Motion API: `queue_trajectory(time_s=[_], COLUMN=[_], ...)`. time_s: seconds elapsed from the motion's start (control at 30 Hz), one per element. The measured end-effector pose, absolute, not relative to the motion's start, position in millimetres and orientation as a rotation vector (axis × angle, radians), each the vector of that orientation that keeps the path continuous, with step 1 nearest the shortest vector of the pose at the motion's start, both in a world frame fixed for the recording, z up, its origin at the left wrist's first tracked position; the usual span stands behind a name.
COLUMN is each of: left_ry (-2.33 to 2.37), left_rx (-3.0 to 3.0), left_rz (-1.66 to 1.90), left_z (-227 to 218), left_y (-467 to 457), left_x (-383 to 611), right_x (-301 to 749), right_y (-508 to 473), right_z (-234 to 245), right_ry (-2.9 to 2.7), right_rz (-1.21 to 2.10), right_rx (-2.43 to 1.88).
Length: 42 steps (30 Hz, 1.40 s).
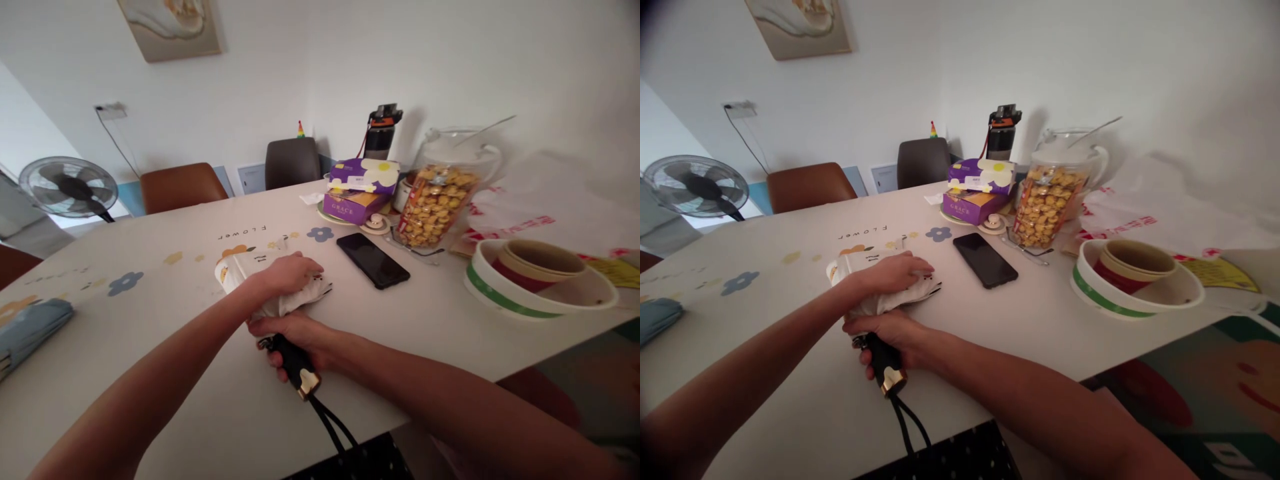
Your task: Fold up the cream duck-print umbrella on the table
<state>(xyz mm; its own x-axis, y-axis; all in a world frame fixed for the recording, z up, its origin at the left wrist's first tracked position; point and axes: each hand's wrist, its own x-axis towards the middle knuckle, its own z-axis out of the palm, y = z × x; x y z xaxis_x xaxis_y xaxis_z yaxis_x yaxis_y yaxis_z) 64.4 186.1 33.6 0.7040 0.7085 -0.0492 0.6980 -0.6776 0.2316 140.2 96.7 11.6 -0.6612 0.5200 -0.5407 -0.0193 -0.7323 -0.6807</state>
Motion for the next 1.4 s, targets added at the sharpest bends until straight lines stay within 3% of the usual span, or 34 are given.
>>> queue_trajectory(time_s=[0.1,0.37,0.63,0.93,1.4], left_ry=[1.23,1.448,1.338,1.475,1.474], left_rx=[2.735,2.383,1.829,1.592,1.88], left_rz=[0.118,1.137,1.7,1.613,1.267], left_z=[30,53,64,9,-9], left_y=[193,174,126,94,91], left_x=[72,45,-19,-66,-81], right_x=[142,141,142,150,146], right_y=[98,101,107,113,108], right_z=[9,7,10,0,-4], right_ry=[-0.921,-0.952,-0.983,-1.011,-1.247], right_rz=[2.498,2.434,2.302,2.196,1.929], right_rx=[-0.928,-0.938,-0.995,-0.817,-0.906])
